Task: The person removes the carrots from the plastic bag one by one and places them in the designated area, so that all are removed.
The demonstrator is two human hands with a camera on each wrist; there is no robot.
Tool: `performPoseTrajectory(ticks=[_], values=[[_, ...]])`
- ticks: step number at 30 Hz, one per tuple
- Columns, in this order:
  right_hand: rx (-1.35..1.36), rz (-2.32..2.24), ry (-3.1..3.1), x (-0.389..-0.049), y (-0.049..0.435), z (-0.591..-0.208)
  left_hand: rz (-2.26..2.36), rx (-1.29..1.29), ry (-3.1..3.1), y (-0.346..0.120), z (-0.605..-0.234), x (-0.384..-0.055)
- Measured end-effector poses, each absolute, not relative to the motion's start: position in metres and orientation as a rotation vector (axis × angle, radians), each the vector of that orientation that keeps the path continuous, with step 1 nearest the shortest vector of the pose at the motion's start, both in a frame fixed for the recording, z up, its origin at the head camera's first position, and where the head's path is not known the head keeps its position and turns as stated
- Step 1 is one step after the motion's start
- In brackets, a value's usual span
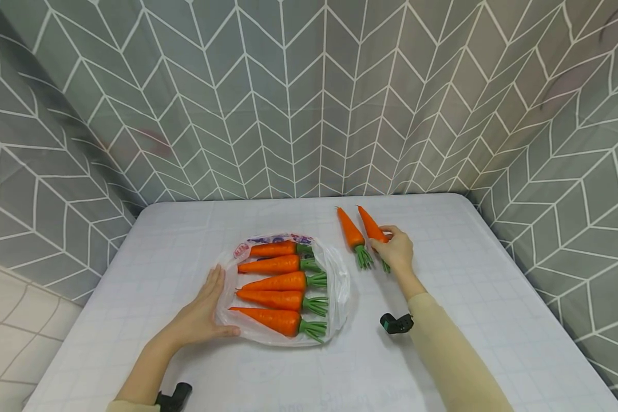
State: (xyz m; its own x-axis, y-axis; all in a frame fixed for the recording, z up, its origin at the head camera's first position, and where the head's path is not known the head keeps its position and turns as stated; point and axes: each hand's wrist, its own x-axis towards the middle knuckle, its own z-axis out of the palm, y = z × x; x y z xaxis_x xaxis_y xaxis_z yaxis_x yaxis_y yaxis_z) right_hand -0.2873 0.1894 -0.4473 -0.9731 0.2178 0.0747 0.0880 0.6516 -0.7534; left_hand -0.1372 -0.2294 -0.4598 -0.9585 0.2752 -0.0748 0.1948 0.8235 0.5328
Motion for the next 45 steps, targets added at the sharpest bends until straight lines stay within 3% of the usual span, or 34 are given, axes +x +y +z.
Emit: performPoseTrajectory(ticks=[15,28,45], values=[[-0.185,1.138,-2.760,-0.299,0.183,-0.455,0.809,0.359,2.859,-0.229,-0.459,-0.137],[-0.217,1.131,-2.659,-0.286,0.191,-0.448,0.818,0.362,2.854,-0.228,-0.459,-0.137],[0.385,1.521,-2.155,-0.263,0.206,-0.428,0.818,0.356,2.846,-0.227,-0.457,-0.138]])
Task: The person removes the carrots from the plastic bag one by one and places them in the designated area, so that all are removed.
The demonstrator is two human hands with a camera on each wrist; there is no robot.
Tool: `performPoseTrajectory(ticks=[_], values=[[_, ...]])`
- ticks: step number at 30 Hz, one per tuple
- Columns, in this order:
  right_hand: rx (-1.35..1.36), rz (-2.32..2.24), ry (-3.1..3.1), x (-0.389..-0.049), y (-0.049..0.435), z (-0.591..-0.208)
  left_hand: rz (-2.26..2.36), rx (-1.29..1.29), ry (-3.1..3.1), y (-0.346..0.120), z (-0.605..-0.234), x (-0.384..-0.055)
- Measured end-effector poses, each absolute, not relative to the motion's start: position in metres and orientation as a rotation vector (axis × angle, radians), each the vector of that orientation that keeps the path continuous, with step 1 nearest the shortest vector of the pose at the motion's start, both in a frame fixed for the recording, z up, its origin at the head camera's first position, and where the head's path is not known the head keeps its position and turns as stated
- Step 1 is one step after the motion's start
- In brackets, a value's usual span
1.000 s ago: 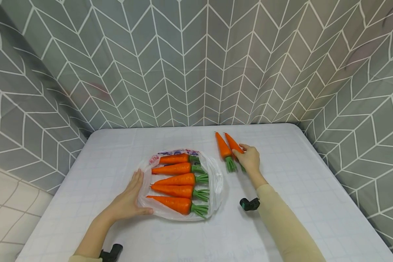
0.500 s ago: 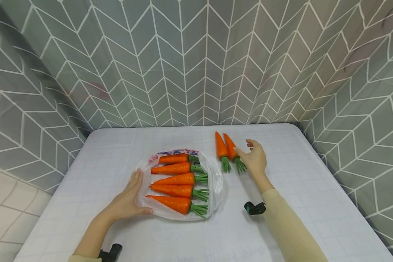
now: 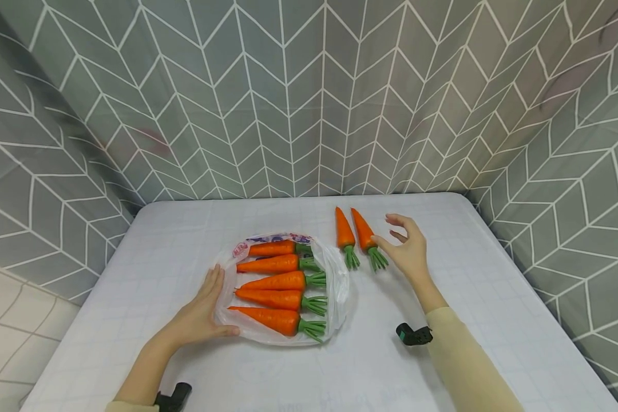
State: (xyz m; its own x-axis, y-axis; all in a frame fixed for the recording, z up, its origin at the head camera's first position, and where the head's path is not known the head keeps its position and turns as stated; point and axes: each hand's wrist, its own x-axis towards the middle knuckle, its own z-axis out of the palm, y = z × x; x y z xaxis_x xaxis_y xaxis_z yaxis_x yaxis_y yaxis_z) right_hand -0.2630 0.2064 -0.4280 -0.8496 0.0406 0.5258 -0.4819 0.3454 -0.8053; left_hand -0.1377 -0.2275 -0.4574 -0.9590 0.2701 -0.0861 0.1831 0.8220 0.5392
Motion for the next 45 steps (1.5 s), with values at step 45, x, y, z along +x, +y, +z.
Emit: performPoseTrajectory(ticks=[45], values=[[0.981,1.386,-1.984,-0.222,0.123,-0.344,0.839,0.385,2.844,-0.229,-0.459,-0.138]])
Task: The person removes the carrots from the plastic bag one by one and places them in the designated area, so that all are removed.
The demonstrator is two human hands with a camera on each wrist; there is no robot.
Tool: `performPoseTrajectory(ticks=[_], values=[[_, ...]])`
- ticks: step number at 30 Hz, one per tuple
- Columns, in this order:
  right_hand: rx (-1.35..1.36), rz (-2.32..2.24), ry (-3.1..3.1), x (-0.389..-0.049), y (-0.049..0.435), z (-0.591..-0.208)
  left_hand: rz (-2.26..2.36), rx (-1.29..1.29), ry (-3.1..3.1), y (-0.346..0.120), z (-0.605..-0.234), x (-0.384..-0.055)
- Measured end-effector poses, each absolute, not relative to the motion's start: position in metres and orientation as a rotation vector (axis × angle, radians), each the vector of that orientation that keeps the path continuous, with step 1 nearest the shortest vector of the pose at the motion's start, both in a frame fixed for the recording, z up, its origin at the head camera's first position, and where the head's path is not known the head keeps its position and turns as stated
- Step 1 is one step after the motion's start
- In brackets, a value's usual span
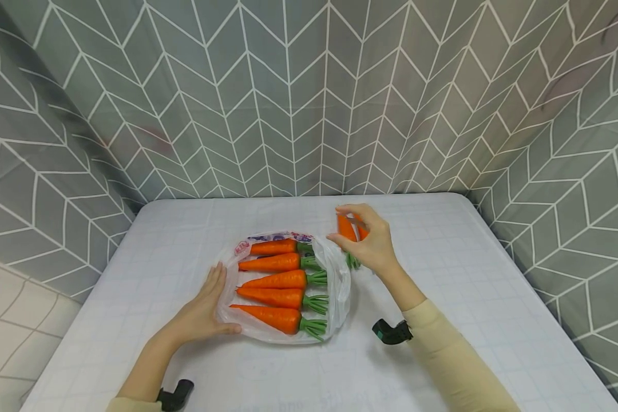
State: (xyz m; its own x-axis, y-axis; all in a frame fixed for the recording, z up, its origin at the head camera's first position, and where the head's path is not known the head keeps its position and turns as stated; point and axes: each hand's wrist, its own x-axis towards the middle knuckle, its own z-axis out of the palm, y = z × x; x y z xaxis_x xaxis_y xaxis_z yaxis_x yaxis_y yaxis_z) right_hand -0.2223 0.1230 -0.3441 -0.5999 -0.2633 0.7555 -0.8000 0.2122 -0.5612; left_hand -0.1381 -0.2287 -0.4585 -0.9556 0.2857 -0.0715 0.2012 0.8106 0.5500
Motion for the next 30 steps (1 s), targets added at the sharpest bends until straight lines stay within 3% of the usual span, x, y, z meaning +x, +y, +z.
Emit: performPoseTrajectory(ticks=[30], values=[[1.201,1.258,-2.017,-0.223,0.077,-0.372,0.841,0.370,2.838,-0.228,-0.457,-0.140]])
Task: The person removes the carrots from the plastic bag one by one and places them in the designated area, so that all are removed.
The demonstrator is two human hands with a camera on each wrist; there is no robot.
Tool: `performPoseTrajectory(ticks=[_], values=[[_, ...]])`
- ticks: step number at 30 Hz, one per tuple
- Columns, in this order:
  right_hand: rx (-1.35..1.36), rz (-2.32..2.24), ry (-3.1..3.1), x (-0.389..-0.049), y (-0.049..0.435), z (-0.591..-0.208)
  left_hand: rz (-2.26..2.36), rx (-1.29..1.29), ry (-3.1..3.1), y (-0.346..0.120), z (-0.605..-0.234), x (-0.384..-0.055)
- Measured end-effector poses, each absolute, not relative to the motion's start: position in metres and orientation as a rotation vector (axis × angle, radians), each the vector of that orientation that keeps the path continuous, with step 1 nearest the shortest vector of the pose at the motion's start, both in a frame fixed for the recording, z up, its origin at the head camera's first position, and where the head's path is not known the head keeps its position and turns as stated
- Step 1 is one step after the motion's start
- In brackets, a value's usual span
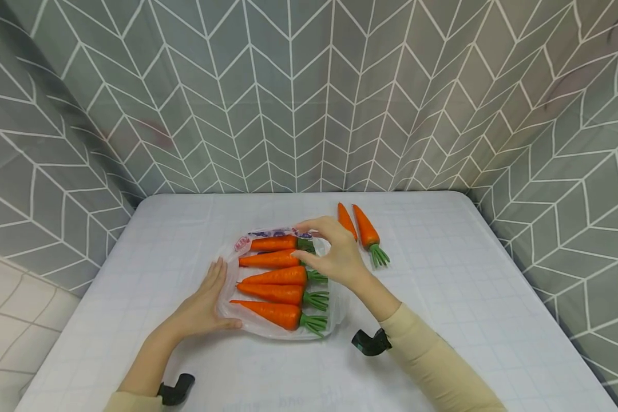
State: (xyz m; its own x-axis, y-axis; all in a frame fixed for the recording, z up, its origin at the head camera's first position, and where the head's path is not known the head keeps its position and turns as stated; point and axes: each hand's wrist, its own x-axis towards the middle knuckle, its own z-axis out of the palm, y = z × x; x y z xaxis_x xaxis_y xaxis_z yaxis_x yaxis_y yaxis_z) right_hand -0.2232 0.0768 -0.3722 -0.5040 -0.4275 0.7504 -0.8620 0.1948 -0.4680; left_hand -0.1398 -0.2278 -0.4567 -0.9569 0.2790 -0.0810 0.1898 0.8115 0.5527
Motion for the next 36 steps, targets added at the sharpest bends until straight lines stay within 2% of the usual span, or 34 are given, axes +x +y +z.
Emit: performPoseTrajectory(ticks=[24,29,36], values=[[1.278,1.164,-2.156,-0.204,0.051,-0.383,0.848,0.364,2.830,-0.230,-0.456,-0.143],[1.279,1.121,-2.357,-0.193,0.046,-0.389,0.875,0.355,2.818,-0.231,-0.459,-0.139],[1.332,0.830,-2.676,-0.178,0.039,-0.399,0.857,0.360,2.835,-0.232,-0.460,-0.136]])
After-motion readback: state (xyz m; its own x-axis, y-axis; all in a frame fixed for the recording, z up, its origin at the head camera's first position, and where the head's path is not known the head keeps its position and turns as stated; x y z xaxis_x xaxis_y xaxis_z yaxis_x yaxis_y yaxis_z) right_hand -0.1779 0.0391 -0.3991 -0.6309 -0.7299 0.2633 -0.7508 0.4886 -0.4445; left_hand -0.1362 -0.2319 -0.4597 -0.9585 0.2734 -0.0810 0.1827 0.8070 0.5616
